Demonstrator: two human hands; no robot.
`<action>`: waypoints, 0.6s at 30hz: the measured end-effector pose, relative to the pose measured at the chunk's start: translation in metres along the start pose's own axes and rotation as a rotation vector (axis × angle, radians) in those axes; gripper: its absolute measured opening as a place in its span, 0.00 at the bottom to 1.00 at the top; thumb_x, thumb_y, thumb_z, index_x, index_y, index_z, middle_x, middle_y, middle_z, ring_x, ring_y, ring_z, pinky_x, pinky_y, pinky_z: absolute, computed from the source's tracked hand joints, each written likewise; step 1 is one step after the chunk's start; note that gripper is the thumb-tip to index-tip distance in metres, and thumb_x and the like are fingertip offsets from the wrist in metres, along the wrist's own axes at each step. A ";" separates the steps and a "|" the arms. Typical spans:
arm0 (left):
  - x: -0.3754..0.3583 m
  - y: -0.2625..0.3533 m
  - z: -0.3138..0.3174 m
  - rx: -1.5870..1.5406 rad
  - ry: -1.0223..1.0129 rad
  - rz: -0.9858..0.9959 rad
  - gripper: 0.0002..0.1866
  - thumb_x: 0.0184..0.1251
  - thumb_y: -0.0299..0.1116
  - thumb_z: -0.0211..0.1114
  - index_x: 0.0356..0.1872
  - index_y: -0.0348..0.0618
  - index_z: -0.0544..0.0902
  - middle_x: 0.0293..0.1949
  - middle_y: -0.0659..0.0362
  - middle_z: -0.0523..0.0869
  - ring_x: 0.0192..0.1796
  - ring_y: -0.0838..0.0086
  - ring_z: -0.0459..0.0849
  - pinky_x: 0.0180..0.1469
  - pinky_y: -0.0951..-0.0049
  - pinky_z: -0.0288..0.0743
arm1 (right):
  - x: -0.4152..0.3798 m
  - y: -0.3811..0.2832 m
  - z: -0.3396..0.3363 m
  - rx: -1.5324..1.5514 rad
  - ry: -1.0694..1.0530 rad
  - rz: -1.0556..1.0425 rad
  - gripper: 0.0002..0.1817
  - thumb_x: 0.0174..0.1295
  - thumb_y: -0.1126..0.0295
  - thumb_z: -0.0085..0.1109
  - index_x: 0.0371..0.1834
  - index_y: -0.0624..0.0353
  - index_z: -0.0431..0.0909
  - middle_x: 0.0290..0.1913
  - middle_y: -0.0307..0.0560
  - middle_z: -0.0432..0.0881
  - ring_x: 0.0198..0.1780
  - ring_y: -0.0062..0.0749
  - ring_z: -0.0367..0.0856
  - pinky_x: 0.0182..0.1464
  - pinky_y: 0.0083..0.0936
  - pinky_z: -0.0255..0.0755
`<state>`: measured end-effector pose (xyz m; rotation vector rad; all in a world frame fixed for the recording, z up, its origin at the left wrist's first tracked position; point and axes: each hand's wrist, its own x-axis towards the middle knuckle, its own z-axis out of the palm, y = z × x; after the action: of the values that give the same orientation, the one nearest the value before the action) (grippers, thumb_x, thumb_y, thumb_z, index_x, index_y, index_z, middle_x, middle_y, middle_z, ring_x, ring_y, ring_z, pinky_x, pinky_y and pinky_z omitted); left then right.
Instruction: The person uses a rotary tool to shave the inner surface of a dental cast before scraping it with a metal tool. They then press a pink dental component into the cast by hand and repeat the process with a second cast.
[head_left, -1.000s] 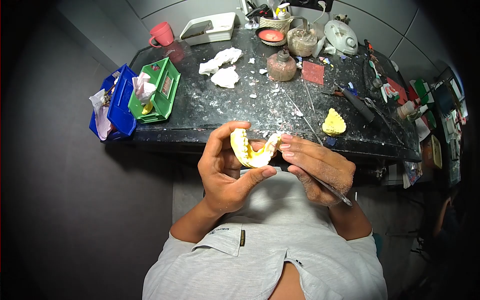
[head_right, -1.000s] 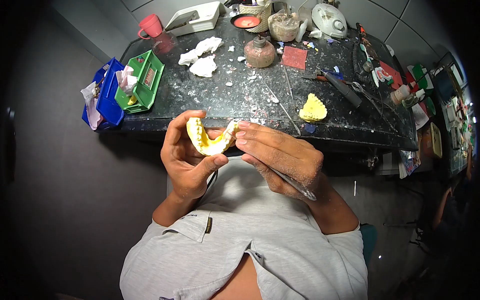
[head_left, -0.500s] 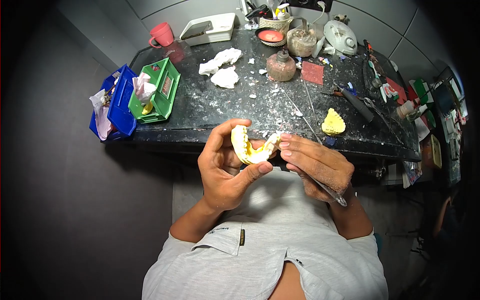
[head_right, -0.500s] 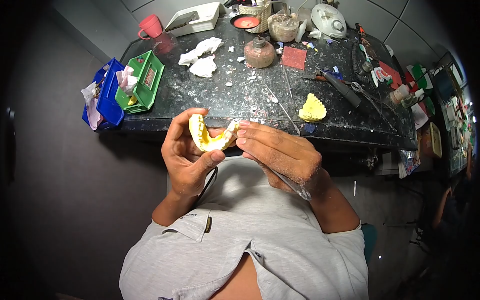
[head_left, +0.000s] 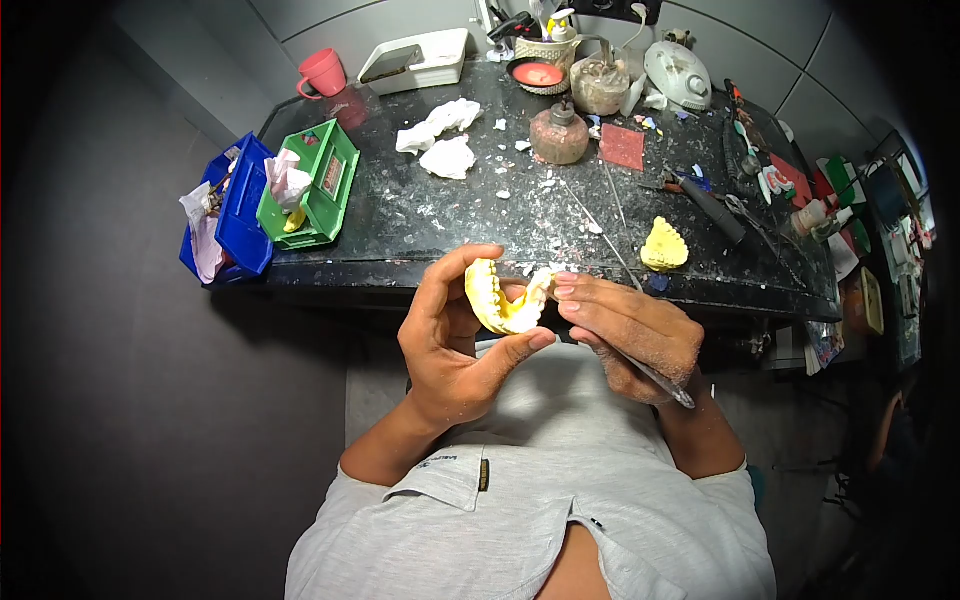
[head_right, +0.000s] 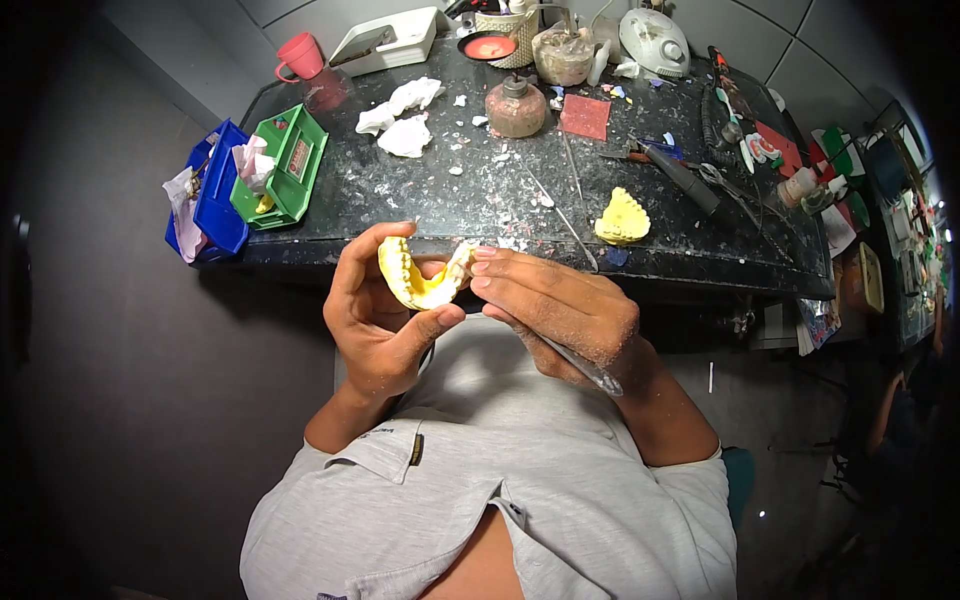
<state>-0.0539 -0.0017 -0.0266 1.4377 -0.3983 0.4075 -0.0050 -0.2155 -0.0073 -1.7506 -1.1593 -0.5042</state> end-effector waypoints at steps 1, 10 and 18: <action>0.000 0.000 0.000 0.001 -0.001 0.003 0.41 0.59 0.19 0.83 0.72 0.29 0.69 0.54 0.51 0.86 0.57 0.74 0.88 0.60 0.74 0.85 | 0.000 0.000 0.001 -0.001 0.002 -0.003 0.15 0.61 0.80 0.74 0.52 0.66 0.88 0.53 0.58 0.91 0.59 0.48 0.91 0.62 0.39 0.87; 0.000 0.002 -0.002 -0.031 0.010 -0.037 0.39 0.59 0.19 0.82 0.71 0.29 0.71 0.53 0.51 0.87 0.56 0.75 0.88 0.59 0.74 0.85 | 0.000 0.006 0.000 -0.007 0.000 -0.046 0.16 0.60 0.82 0.74 0.52 0.68 0.87 0.52 0.58 0.91 0.59 0.50 0.91 0.60 0.40 0.88; 0.005 0.005 0.002 -0.041 0.073 -0.240 0.36 0.63 0.19 0.80 0.70 0.29 0.72 0.51 0.52 0.87 0.53 0.74 0.89 0.57 0.75 0.86 | -0.013 0.013 -0.001 -0.078 0.153 -0.062 0.13 0.65 0.81 0.70 0.52 0.70 0.86 0.53 0.60 0.90 0.58 0.50 0.91 0.55 0.38 0.90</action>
<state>-0.0519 -0.0033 -0.0200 1.4074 -0.1717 0.2554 0.0002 -0.2245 -0.0228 -1.7137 -1.1004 -0.7162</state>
